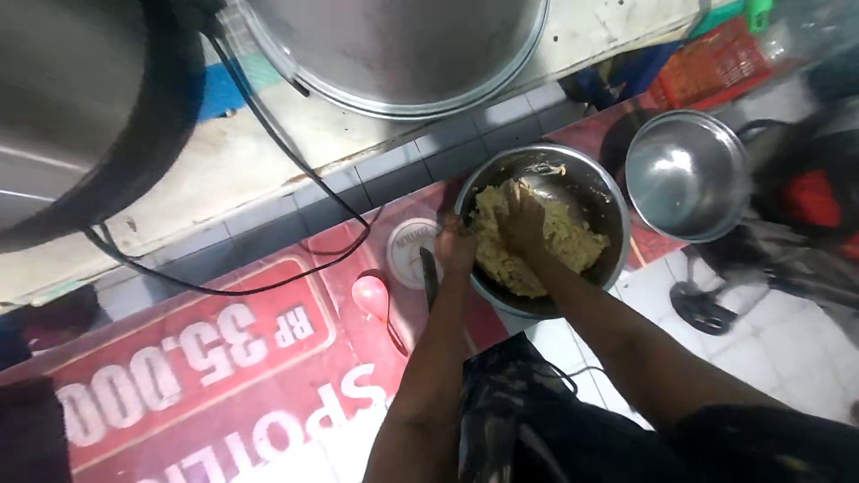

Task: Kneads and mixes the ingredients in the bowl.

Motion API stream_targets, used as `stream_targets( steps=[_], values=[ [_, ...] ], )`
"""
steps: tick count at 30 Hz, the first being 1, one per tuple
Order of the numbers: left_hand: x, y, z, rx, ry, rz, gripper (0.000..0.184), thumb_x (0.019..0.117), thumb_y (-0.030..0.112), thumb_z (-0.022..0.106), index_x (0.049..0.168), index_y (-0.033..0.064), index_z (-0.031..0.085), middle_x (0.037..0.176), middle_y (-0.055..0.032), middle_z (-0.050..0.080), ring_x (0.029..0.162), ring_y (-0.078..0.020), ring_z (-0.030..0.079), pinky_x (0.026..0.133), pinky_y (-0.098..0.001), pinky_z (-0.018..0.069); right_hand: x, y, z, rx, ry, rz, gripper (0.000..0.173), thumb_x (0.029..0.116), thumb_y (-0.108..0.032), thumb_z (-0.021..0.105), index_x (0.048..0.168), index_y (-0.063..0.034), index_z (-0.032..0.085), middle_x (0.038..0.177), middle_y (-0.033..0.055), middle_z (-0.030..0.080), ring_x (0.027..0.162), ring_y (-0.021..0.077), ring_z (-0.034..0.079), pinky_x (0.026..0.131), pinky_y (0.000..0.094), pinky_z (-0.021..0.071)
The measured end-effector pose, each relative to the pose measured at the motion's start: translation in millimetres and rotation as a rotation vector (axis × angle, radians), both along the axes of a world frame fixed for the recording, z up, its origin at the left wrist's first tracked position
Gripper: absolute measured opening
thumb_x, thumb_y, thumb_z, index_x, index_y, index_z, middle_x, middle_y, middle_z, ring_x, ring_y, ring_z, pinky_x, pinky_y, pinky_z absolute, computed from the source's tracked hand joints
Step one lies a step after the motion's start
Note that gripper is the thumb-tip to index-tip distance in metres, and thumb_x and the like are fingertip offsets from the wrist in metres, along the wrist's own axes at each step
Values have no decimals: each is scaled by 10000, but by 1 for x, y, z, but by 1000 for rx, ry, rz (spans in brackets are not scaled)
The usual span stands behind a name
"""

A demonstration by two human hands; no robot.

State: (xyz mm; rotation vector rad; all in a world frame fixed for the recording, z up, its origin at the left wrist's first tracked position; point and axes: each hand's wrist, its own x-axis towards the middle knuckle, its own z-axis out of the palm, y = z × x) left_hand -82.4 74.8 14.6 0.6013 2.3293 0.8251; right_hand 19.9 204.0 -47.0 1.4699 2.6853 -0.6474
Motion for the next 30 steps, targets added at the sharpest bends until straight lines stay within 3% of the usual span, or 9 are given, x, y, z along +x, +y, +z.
stream_targets(
  steps=[4,6,9,16,19,22,24,26,30],
  values=[
    [0,0,5,0,-38,8,443,1057,208,512,1488,107,488,1151,-278,682,1062,-472,667,855,-664,517,16,28,42,-313,11,92,658,1095,-509,400,1631,-137,322,1694,198,246,1560,395,250,1242,617,209],
    [-2,0,4,3,-32,0,461,1042,188,538,1492,103,482,1142,-281,683,1056,-477,666,850,-672,515,27,35,83,-416,129,4,514,1097,-324,503,1543,-71,471,1636,179,384,1520,343,360,1244,505,296],
    [3,-5,4,26,-33,6,439,1046,204,526,1469,90,494,1131,-272,683,1038,-471,671,824,-663,527,25,24,120,-266,55,-61,440,1016,-201,645,1398,11,596,1454,260,554,1331,420,553,1121,553,433],
    [-5,4,1,57,-72,29,416,1038,214,539,1429,74,557,1203,-243,684,1123,-424,659,937,-633,508,-8,-27,17,-167,101,453,373,1052,-135,522,1386,-1,619,1477,221,558,1414,382,491,1211,516,361],
    [-6,7,4,22,-72,18,438,1036,209,545,1452,69,545,1220,-244,682,1149,-422,653,975,-625,490,-2,-11,53,-290,-39,530,406,1084,-177,501,1460,-36,563,1533,201,515,1455,363,456,1224,512,340],
    [-9,9,0,32,-60,23,431,1033,210,557,1438,62,555,1186,-246,693,1114,-430,665,953,-633,496,31,-22,111,-259,-73,351,501,998,-187,682,1456,-25,557,1482,215,552,1320,396,581,1094,554,477],
    [-5,6,0,18,-60,12,405,1049,213,522,1421,58,566,1172,-250,692,1102,-430,667,937,-632,501,59,-47,107,-305,-201,273,590,928,-213,771,1463,-84,559,1496,215,523,1256,436,598,1013,612,513],
    [-1,0,3,38,-52,0,398,1065,242,499,1419,68,550,1154,-265,685,1068,-453,670,872,-646,525,74,-66,80,-375,-283,318,554,1011,-218,632,1539,-136,488,1567,244,434,1318,451,549,1052,599,487],
    [0,0,5,17,-51,5,421,1071,239,486,1469,105,509,1142,-262,686,1045,-459,672,837,-655,525,67,-50,69,-381,-255,357,420,1055,-193,552,1462,-93,576,1411,277,571,1281,460,580,1062,593,478]
  ],
)
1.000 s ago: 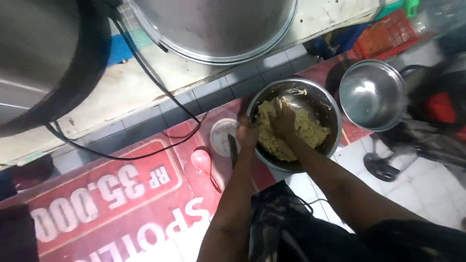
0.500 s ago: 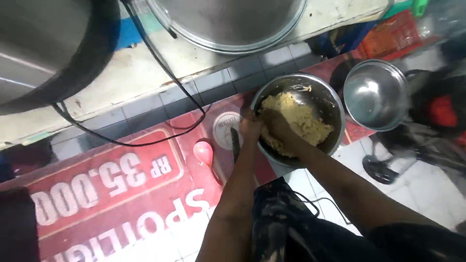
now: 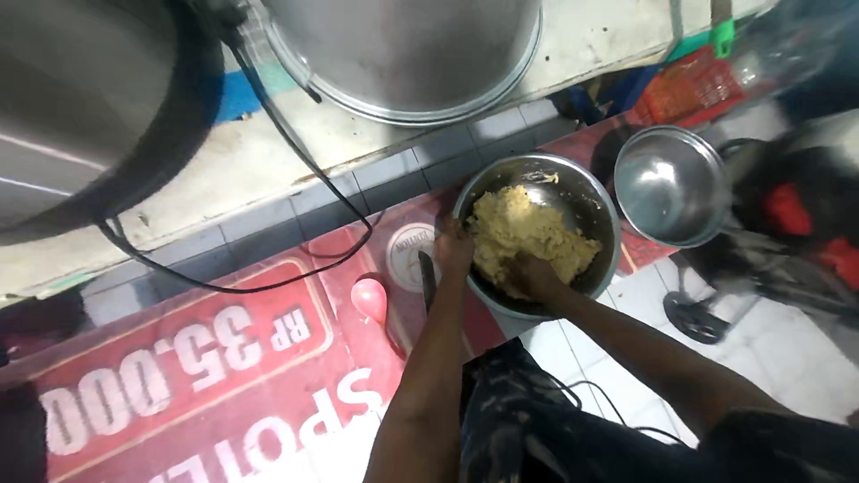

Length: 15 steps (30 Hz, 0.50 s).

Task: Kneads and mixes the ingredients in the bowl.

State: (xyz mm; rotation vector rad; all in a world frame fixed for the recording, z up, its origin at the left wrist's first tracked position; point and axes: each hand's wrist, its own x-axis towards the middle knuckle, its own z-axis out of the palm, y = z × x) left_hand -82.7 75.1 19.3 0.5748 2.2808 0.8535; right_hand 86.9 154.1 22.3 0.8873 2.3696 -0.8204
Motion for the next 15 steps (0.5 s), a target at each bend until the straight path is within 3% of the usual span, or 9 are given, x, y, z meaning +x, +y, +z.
stream_targets(
  steps=[3,5,8,10,11,13,15],
  values=[
    [0,0,-4,7,10,-1,409,1073,230,501,1454,82,517,1145,-272,683,1053,-460,672,864,-654,522,11,29,28,-114,73,-376,427,978,-157,702,1381,-34,630,1345,262,630,1251,430,606,1071,587,476],
    [0,3,-3,0,9,6,397,1070,232,502,1434,77,537,1154,-270,685,1069,-463,668,879,-658,518,20,53,41,-207,209,-748,453,945,-154,755,1355,-16,618,1263,240,659,1127,360,651,979,540,529],
    [2,5,-1,-48,45,6,403,1098,265,452,1452,93,539,1140,-279,692,1066,-471,672,894,-667,508,1,85,38,-383,546,-1317,322,1010,-145,644,1301,-20,594,1082,99,637,882,146,612,792,313,542],
    [0,7,-2,-100,71,-24,443,1087,248,463,1517,140,473,1132,-276,697,1044,-470,685,874,-669,522,-29,109,21,-415,770,-1629,287,1039,-112,578,1300,2,547,1110,116,587,910,176,604,791,317,565],
    [-1,8,-3,-112,85,-37,456,1075,230,481,1521,139,463,1113,-273,702,1016,-466,694,853,-664,534,-45,117,16,-353,759,-1653,302,1064,-127,529,1332,14,531,1205,146,584,1024,207,603,872,346,554],
    [-4,9,-5,-111,83,-50,457,1057,206,513,1503,116,477,1106,-269,703,1007,-459,697,860,-656,537,-75,121,13,-90,468,-1417,343,1087,-169,499,1345,37,593,1376,219,599,1283,311,579,1065,464,489],
    [-3,8,-8,-110,75,-43,441,1089,242,475,1510,112,475,1119,-278,698,1021,-464,693,877,-656,531,-100,111,13,82,223,-1117,388,1057,-208,564,1362,30,599,1407,263,586,1332,406,555,1090,549,464]
  ],
)
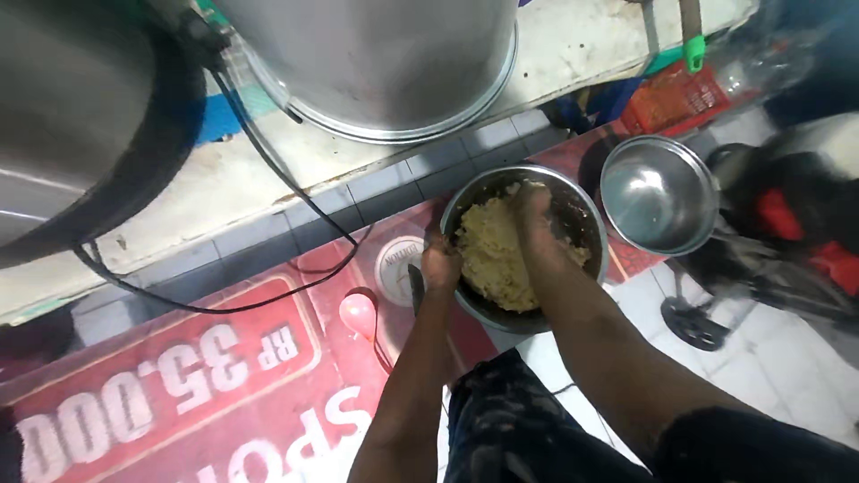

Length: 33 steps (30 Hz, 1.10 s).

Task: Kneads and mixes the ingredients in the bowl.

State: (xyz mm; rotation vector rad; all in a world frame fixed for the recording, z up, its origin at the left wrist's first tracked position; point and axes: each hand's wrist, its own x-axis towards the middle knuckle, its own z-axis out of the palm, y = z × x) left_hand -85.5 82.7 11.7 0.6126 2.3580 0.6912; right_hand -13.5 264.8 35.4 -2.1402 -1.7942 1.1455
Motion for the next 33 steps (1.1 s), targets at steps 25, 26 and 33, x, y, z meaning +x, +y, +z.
stream_targets(
  steps=[25,26,33],
  values=[
    [3,-1,-2,27,-10,66,417,1106,292,426,1485,141,514,1116,-272,702,1039,-470,686,873,-669,522,27,-15,-27,226,110,80,434,899,-210,799,1245,18,668,1367,320,550,1294,465,530,1081,546,465],
    [3,-2,-3,43,-9,67,419,1109,294,417,1487,139,512,1117,-271,703,1036,-471,685,873,-670,520,31,-7,-34,191,94,38,538,877,-235,829,1295,33,621,1404,335,514,1315,471,516,1081,545,472],
    [2,-1,0,47,-25,59,437,1094,246,450,1519,146,482,1131,-253,705,1041,-440,690,891,-634,528,24,7,-38,126,130,47,485,880,-185,811,1283,12,626,1192,261,688,1135,410,666,985,581,518]
  ],
)
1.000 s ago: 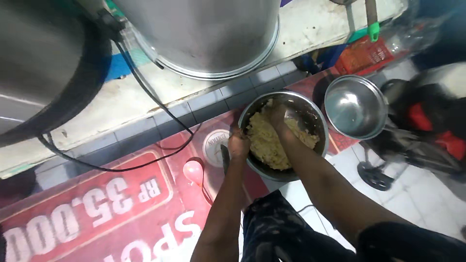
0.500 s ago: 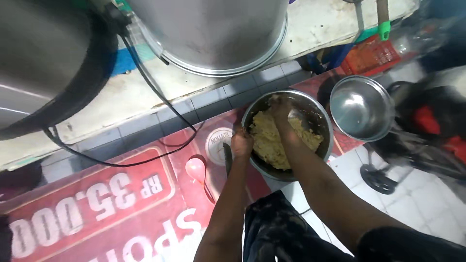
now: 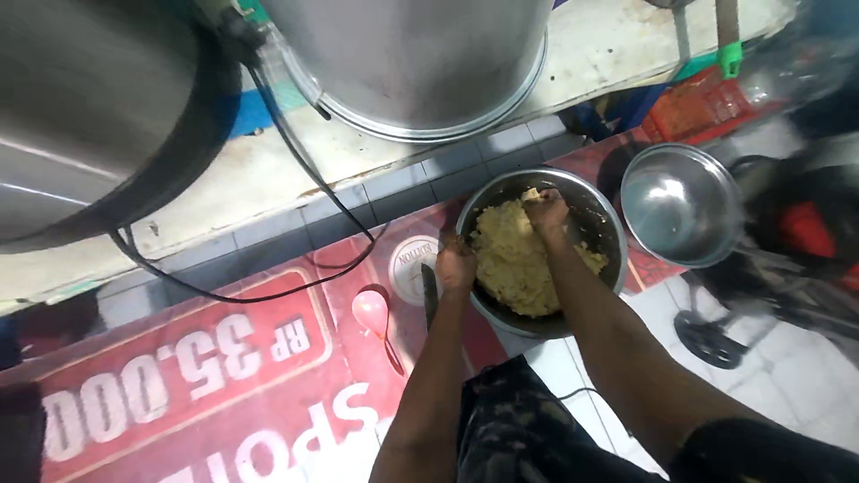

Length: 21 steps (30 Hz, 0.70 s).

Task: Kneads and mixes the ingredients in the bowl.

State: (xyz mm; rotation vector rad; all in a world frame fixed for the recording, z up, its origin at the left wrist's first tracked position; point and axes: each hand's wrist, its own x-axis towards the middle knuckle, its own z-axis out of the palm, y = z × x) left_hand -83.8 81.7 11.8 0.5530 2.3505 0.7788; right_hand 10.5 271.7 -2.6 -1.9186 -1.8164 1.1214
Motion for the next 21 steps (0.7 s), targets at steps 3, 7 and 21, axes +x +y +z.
stream_targets(
  steps=[3,7,21],
  values=[
    [1,1,1,-4,0,-9,427,1099,249,439,1503,121,495,1134,-259,703,1047,-449,688,896,-642,524,4,-8,16,-72,389,-384,407,961,-188,727,1282,22,588,1126,214,657,980,298,651,868,477,549],
    [0,1,-1,-16,7,-8,437,1086,237,453,1507,127,488,1108,-252,709,1018,-439,696,873,-642,533,-27,-1,16,-52,300,-457,434,1016,-262,656,1346,10,578,1240,248,656,1134,370,650,957,530,532],
    [0,-2,-6,82,-19,24,430,1119,288,401,1480,89,521,1177,-271,690,1086,-454,674,926,-649,512,-42,-18,18,-50,229,-69,420,999,-200,683,1347,19,597,1279,262,653,1202,392,625,1028,560,492]
  ],
)
